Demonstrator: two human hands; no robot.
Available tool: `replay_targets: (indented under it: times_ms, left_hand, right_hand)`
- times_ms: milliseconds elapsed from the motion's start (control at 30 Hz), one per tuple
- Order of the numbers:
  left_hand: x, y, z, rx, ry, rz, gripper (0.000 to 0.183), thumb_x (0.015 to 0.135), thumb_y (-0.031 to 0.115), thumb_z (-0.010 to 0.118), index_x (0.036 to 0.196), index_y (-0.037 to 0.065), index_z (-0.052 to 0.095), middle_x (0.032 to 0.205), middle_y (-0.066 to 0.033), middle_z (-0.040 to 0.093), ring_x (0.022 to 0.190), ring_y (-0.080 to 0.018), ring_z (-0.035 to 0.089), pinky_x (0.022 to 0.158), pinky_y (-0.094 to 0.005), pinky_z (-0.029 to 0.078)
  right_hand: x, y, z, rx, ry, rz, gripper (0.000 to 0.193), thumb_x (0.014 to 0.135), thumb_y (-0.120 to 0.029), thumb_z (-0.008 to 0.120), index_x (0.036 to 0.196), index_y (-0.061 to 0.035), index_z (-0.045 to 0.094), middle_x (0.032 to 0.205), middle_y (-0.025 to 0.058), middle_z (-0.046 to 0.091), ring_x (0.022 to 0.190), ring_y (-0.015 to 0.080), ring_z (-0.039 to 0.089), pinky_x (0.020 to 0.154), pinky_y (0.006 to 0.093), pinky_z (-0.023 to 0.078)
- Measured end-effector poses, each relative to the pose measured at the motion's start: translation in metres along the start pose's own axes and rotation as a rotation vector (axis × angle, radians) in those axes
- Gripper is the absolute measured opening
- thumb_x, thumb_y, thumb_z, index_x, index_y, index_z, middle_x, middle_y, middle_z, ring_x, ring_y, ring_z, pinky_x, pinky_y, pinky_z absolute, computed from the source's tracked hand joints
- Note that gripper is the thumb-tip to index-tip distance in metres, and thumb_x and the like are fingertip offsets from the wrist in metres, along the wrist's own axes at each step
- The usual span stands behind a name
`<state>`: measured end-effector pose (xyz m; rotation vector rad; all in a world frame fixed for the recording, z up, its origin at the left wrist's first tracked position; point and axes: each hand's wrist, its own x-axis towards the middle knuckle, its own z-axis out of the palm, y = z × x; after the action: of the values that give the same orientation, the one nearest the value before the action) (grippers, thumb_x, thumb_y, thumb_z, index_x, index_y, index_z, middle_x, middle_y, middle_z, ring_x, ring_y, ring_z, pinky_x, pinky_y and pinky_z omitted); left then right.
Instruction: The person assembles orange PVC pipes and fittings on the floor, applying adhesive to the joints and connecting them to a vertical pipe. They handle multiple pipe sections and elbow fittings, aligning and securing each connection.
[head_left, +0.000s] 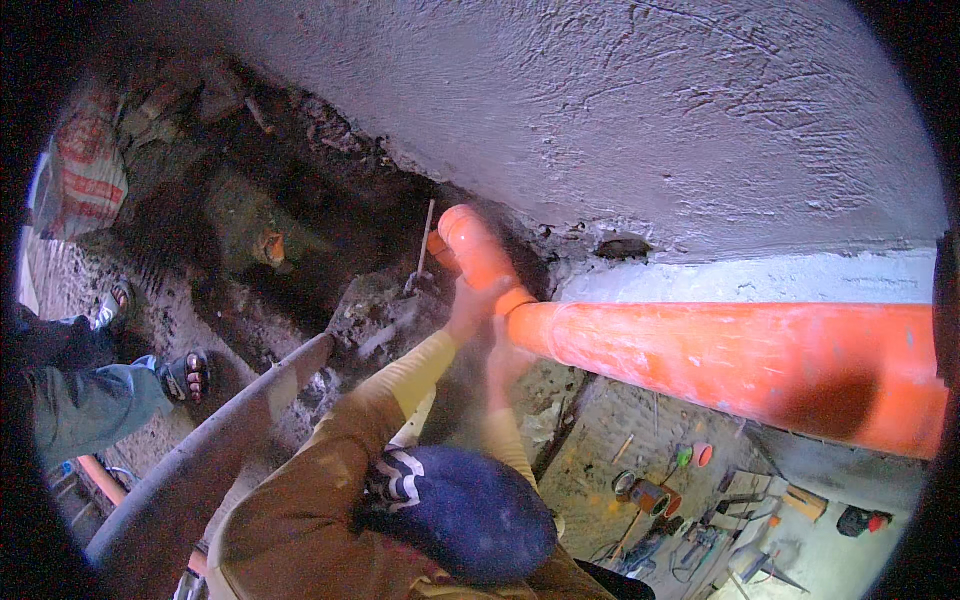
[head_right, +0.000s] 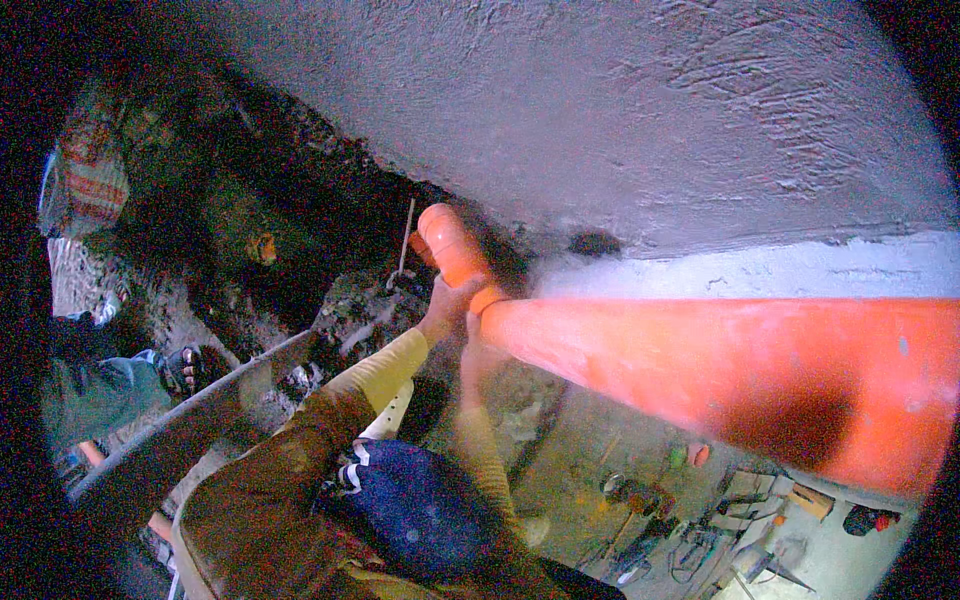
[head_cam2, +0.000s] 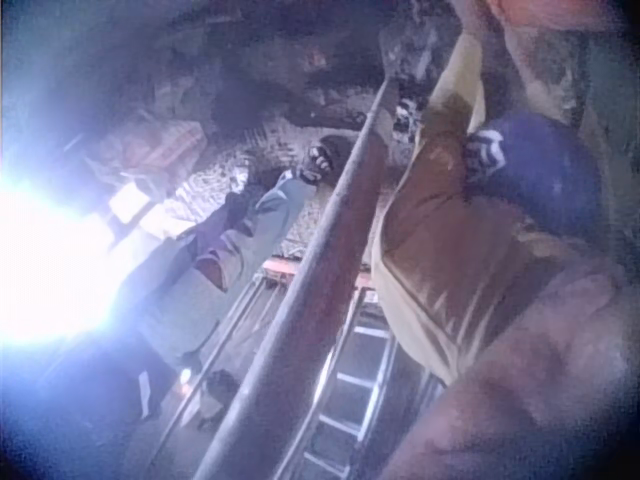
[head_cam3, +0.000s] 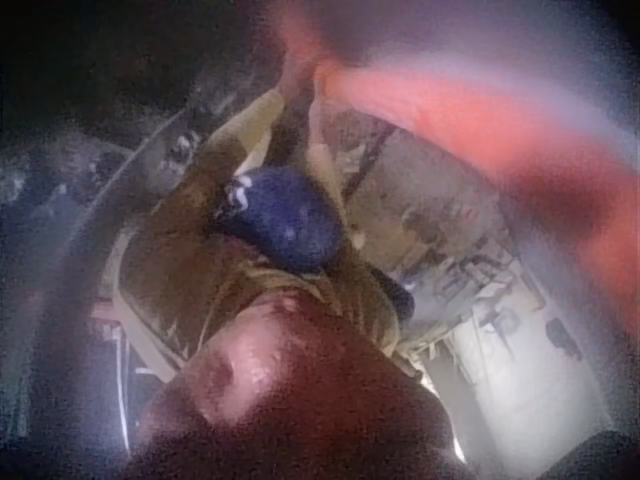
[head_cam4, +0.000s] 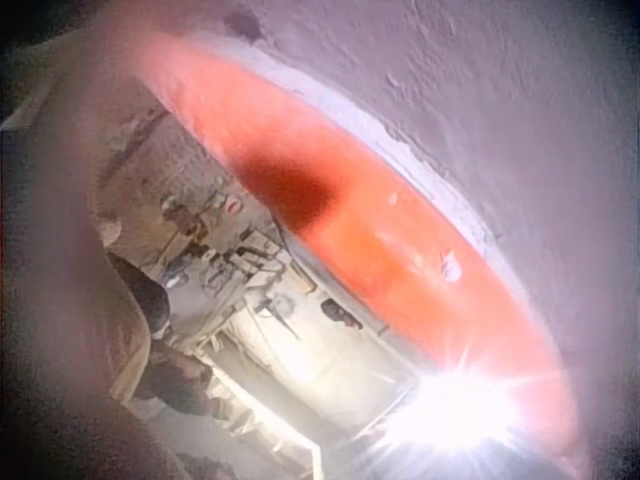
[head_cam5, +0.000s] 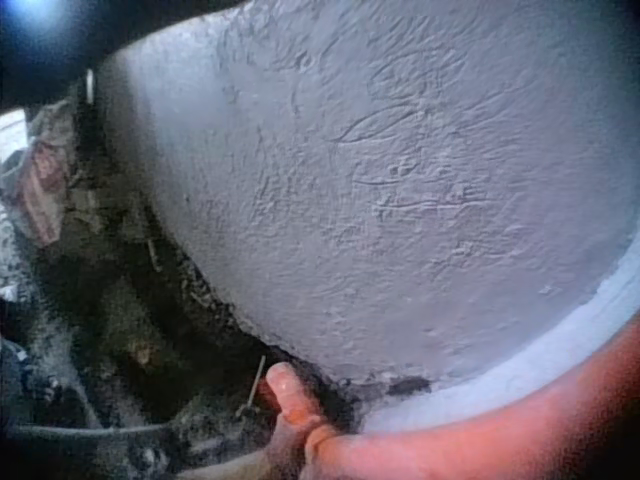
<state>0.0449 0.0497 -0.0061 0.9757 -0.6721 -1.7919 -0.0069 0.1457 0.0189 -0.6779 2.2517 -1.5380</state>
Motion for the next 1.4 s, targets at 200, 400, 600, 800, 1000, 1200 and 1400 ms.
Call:
replay_targets:
  times_ms: [200,400,600,800,1000,1200,1400]
  left_hand:
    - [-0.002,0.034,-0.012,0.104,-0.073,-0.036,0.038,0.091,0.024,0.076,0.119,0.002,0.063,0.110,-0.0091,0.071,0.095,-0.0193,0.068,0.085,-0.0361,0.056]
    - [0.067,0.048,-0.097,0.680,0.730,0.445,0.034,0.099,0.020,0.059,0.128,0.002,0.061,0.114,-0.0178,0.071,0.104,-0.0262,0.067,0.096,-0.0405,0.052]
    - [0.153,0.006,-0.241,0.798,-0.032,0.025,0.033,0.090,0.020,0.067,0.118,0.003,0.069,0.111,-0.0197,0.073,0.106,-0.0331,0.069,0.093,-0.0406,0.053]
    - [0.168,-0.013,-0.190,0.986,-0.127,0.419,0.040,0.084,0.028,0.071,0.120,0.012,0.071,0.113,-0.0172,0.073,0.105,-0.0372,0.069,0.091,-0.0448,0.055]
    - [0.111,0.032,-0.176,1.152,0.269,0.173,0.043,0.082,0.031,0.071,0.123,0.020,0.071,0.117,-0.0159,0.072,0.104,-0.0410,0.068,0.090,-0.0489,0.055]
    - [0.010,0.110,-0.101,1.478,0.600,0.406,0.012,0.090,0.022,0.065,0.100,0.017,0.068,0.101,-0.0085,0.065,0.082,-0.0375,0.069,0.069,-0.0492,0.055]
    - [-0.101,0.187,-0.084,1.659,0.414,0.470,0.009,0.084,0.024,0.072,0.088,0.017,0.067,0.092,-0.0055,0.063,0.070,-0.0309,0.067,0.061,-0.0442,0.053]
  right_hand:
    - [0.001,-0.021,0.018,0.019,0.156,-0.075,0.078,0.076,-0.033,0.084,0.135,0.0085,0.054,0.137,0.0221,0.059,0.125,0.0348,0.057,0.109,0.0463,0.043]
    - [0.021,0.013,0.003,-0.297,0.314,-0.167,0.070,0.075,-0.015,0.090,0.130,0.0124,0.056,0.131,0.0300,0.062,0.116,0.0402,0.063,0.103,0.0495,0.048]
    - [-0.003,-0.010,0.024,-0.036,0.193,0.012,0.060,0.079,-0.018,0.088,0.122,0.0145,0.061,0.126,0.0304,0.065,0.112,0.0407,0.065,0.100,0.0489,0.050]
    - [-0.004,-0.040,0.010,-0.356,0.235,0.088,0.085,0.082,-0.068,0.072,0.124,0.0055,0.068,0.121,0.0204,0.071,0.102,0.0349,0.066,0.092,0.0425,0.049]
    - [-0.001,-0.034,0.016,-0.343,0.199,0.198,0.082,0.082,-0.064,0.074,0.123,0.0072,0.068,0.124,0.0203,0.070,0.105,0.0357,0.066,0.095,0.0426,0.050]
    - [0.007,-0.019,0.011,-0.040,0.215,0.003,0.065,0.079,-0.033,0.085,0.122,0.0118,0.063,0.127,0.0255,0.066,0.110,0.0378,0.066,0.098,0.0473,0.050]
    - [0.014,-0.020,0.012,-0.054,0.204,-0.023,0.068,0.075,-0.030,0.091,0.120,0.0129,0.063,0.123,0.0281,0.067,0.106,0.0405,0.068,0.097,0.0492,0.052]
